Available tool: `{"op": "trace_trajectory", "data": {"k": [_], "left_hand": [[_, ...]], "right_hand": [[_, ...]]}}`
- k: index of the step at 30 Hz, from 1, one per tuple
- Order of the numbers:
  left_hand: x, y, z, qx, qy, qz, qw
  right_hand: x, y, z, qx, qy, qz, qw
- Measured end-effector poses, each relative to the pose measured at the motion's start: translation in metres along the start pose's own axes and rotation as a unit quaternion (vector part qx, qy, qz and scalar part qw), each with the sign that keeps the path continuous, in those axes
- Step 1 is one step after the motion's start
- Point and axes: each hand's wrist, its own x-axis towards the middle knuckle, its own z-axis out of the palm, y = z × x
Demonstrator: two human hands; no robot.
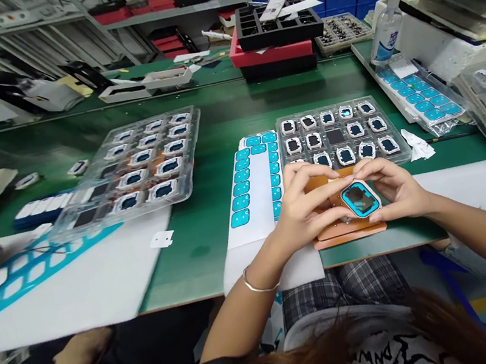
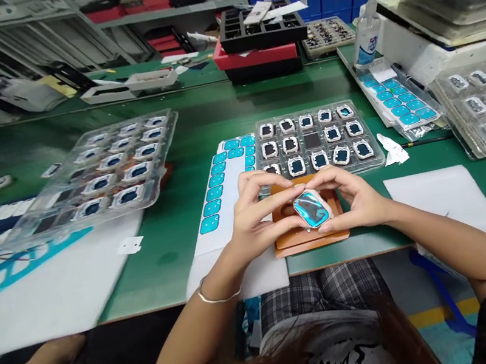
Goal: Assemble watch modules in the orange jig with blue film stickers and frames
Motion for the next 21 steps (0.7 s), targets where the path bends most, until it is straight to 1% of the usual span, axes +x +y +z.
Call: {"op": "trace_trajectory", "data": {"k": [8, 10, 11, 12, 13, 14, 15, 16, 17, 18, 19, 20, 21], "left_hand": [[0.000, 0.003, 0.001, 0.009, -0.001, 0.011, 1.000], [0.000, -0.002, 0.000, 0.009, -0.006, 0.011, 1.000], [0.000, -0.007, -0.002, 0.011, -0.010, 0.002, 1.000], [0.000, -0.015, -0.006, 0.013, -0.015, -0.021, 1.000], [0.000, -0.025, -0.011, 0.012, -0.018, -0.060, 0.998], [-0.001, -0.036, -0.018, 0.012, -0.013, -0.126, 0.992], [-0.003, -0.048, -0.026, 0.009, -0.002, -0.211, 0.978], [-0.006, -0.060, -0.035, 0.008, 0.018, -0.310, 0.951], [-0.009, -0.071, -0.043, 0.030, 0.041, -0.410, 0.911], [-0.012, -0.080, -0.051, 0.079, 0.043, -0.496, 0.863], [-0.016, -0.087, -0.058, 0.124, 0.025, -0.558, 0.820], [-0.020, -0.091, -0.063, 0.148, 0.008, -0.595, 0.790], [-0.023, -0.094, -0.067, 0.164, -0.015, -0.620, 0.767]], "right_hand": [[0.001, 0.000, -0.003, -0.035, -0.006, -0.014, 0.999], [0.001, 0.002, -0.004, -0.042, 0.000, -0.014, 0.999], [0.001, 0.003, -0.005, -0.041, 0.006, -0.009, 0.999], [0.001, 0.004, -0.007, -0.035, 0.014, 0.003, 0.999], [0.002, 0.007, -0.009, -0.028, 0.028, 0.021, 0.999], [0.003, 0.009, -0.012, -0.025, 0.050, 0.041, 0.998], [0.005, 0.012, -0.015, -0.028, 0.079, 0.058, 0.995], [0.007, 0.015, -0.019, -0.039, 0.110, 0.068, 0.991], [0.010, 0.018, -0.023, -0.059, 0.140, 0.070, 0.986], [0.013, 0.021, -0.027, -0.084, 0.163, 0.065, 0.981], [0.016, 0.024, -0.032, -0.110, 0.179, 0.060, 0.976], [0.020, 0.026, -0.036, -0.139, 0.188, 0.060, 0.970], [0.025, 0.028, -0.040, -0.169, 0.191, 0.066, 0.965]]}}
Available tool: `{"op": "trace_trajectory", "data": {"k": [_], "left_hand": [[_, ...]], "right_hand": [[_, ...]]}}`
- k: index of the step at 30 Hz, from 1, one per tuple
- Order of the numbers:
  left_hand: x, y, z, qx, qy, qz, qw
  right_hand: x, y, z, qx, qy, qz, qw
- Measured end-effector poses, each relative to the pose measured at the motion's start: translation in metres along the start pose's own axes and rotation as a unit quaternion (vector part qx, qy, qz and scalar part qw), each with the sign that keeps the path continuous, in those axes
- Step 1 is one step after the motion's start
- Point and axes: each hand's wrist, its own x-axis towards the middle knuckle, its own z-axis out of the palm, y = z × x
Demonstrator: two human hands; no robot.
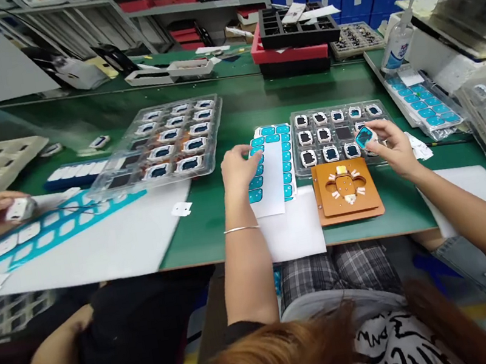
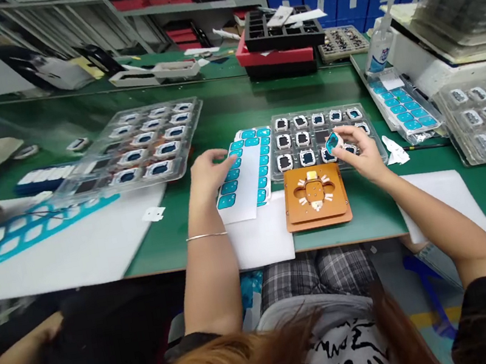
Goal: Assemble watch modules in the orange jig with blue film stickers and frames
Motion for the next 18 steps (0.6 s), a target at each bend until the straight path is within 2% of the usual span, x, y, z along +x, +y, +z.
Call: {"op": "trace_trajectory", "data": {"k": [4, 7, 10, 14, 18], "left_hand": [[-0.003, -0.004, -0.004, 0.057, -0.043, -0.057, 0.996], [-0.007, 0.001, -0.004, 0.088, -0.047, -0.082, 0.992], [-0.008, 0.004, -0.001, 0.093, -0.054, -0.086, 0.990], [-0.005, 0.000, 0.001, 0.059, -0.057, -0.075, 0.994], [-0.005, -0.002, -0.002, -0.009, -0.036, -0.018, 0.999]], "right_hand": [[0.026, 0.005, -0.011, -0.131, -0.040, 0.042, 0.990], [0.049, 0.009, -0.023, -0.241, -0.095, 0.073, 0.963], [0.074, 0.013, -0.031, -0.316, -0.115, 0.083, 0.938], [0.092, 0.017, -0.020, -0.342, -0.136, 0.060, 0.928], [0.087, 0.024, 0.001, -0.354, -0.168, 0.030, 0.920]]}}
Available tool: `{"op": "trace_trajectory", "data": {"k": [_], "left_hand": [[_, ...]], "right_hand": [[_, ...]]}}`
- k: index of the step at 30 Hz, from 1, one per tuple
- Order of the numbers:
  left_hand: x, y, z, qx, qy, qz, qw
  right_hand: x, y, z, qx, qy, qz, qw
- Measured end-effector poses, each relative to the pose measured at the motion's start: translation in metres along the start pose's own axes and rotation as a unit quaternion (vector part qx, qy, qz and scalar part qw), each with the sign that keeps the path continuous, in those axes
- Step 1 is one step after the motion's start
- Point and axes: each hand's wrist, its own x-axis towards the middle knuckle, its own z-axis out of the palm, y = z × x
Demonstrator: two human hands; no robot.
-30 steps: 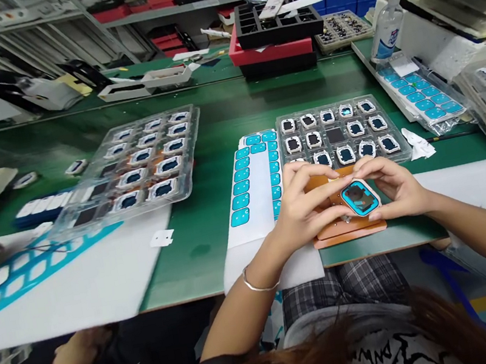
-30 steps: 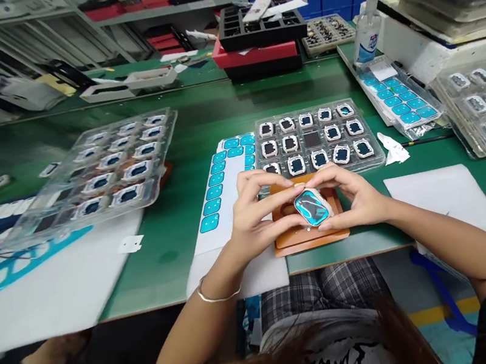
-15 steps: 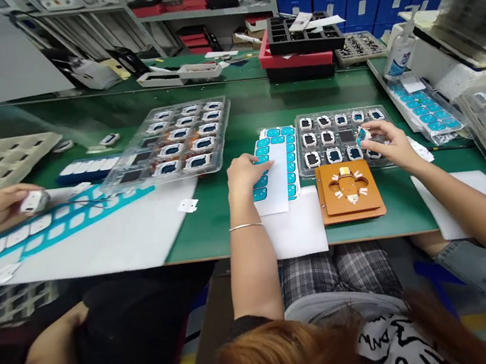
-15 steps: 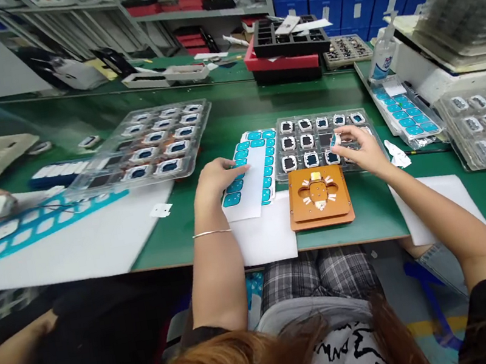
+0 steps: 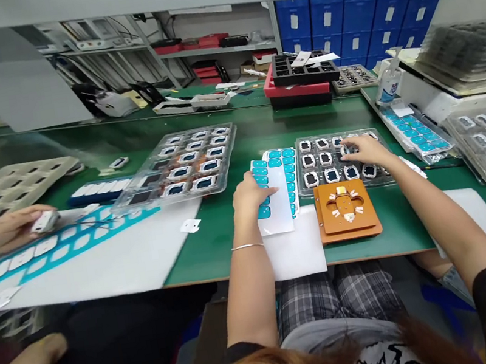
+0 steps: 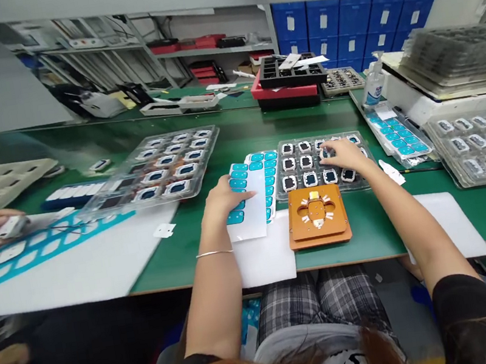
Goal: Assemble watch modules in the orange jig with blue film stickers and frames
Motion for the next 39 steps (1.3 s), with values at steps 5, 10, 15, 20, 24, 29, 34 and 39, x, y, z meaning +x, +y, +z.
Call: {"op": "trace_trajectory", "data": {"k": [5, 10, 15, 20, 24, 29, 34, 39], "left_hand": [[-0.012, 0.013, 0.002, -0.105, 0.003, 0.136, 0.985], [-0.029, 0.028, 0.012, -0.287, 0.007, 0.256, 0.923], [-0.038, 0.032, 0.019, -0.355, -0.158, 0.368, 0.845], [-0.044, 0.035, 0.025, -0.315, -0.148, 0.378, 0.858], [-0.043, 0.039, 0.029, -0.348, -0.044, 0.316, 0.881], [-0.033, 0.036, 0.028, -0.387, -0.010, 0.215, 0.897], [-0.037, 0.037, 0.029, -0.394, -0.090, 0.240, 0.883], [-0.042, 0.038, 0.032, -0.394, -0.131, 0.253, 0.874]], "right_hand": [[-0.015, -0.003, -0.003, 0.009, 0.073, 0.004, 0.997], [-0.037, -0.043, -0.008, 0.322, 0.019, -0.029, 0.946], [-0.056, -0.087, 0.015, 0.464, -0.076, -0.082, 0.879], [-0.053, -0.084, 0.024, 0.471, -0.063, -0.092, 0.875], [-0.040, -0.054, 0.019, 0.231, 0.074, -0.105, 0.964], [-0.030, -0.010, 0.023, -0.044, 0.001, -0.065, 0.997], [-0.031, -0.006, 0.030, -0.109, 0.028, -0.054, 0.992], [-0.039, -0.039, 0.017, -0.021, 0.208, -0.142, 0.967]]}}
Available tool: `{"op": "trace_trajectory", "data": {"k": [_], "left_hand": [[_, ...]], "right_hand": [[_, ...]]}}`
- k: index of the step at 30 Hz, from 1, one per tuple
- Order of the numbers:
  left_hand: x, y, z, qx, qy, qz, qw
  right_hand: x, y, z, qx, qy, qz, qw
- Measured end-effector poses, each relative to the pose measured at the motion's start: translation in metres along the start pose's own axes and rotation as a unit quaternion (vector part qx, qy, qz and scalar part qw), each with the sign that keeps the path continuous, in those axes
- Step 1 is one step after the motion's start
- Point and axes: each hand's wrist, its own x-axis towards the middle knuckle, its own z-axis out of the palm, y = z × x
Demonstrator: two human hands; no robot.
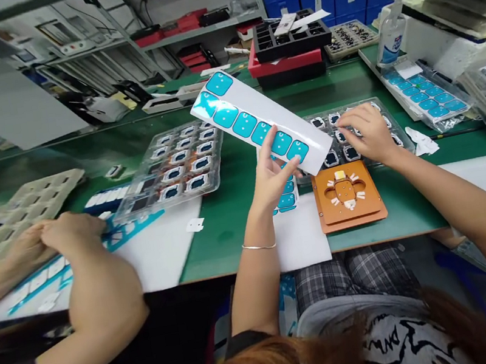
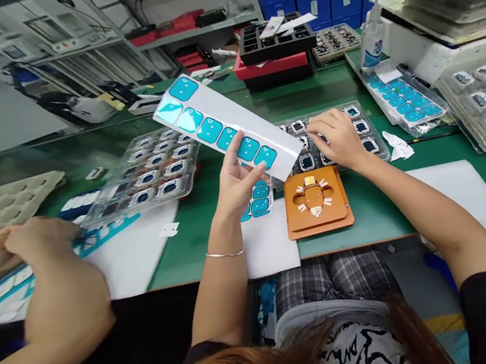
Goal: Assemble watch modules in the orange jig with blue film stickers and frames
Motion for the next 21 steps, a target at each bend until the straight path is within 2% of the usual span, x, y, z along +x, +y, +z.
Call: {"op": "trace_trajectory", "data": {"k": [1, 3, 7, 10, 13, 21], "left_hand": [[-0.001, 0.000, 0.000, -0.004, -0.017, -0.007, 1.000], [-0.002, -0.002, 0.001, -0.007, -0.044, -0.012, 0.999], [-0.006, -0.004, 0.005, -0.019, -0.079, 0.031, 0.996], [-0.009, -0.004, 0.008, -0.027, -0.107, 0.051, 0.993], [-0.010, -0.004, 0.008, -0.029, -0.118, 0.044, 0.992], [-0.010, -0.003, 0.008, -0.006, -0.115, 0.017, 0.993]], "right_hand": [[0.001, -0.009, -0.004, 0.021, 0.028, -0.024, 0.999], [0.002, -0.028, -0.010, 0.045, 0.045, -0.067, 0.996], [0.000, -0.053, -0.015, 0.049, 0.013, -0.089, 0.995], [-0.002, -0.056, -0.014, 0.057, -0.006, -0.074, 0.996], [-0.004, -0.054, -0.014, 0.061, -0.027, -0.061, 0.996], [-0.006, -0.059, -0.016, 0.036, -0.051, -0.055, 0.997]]}}
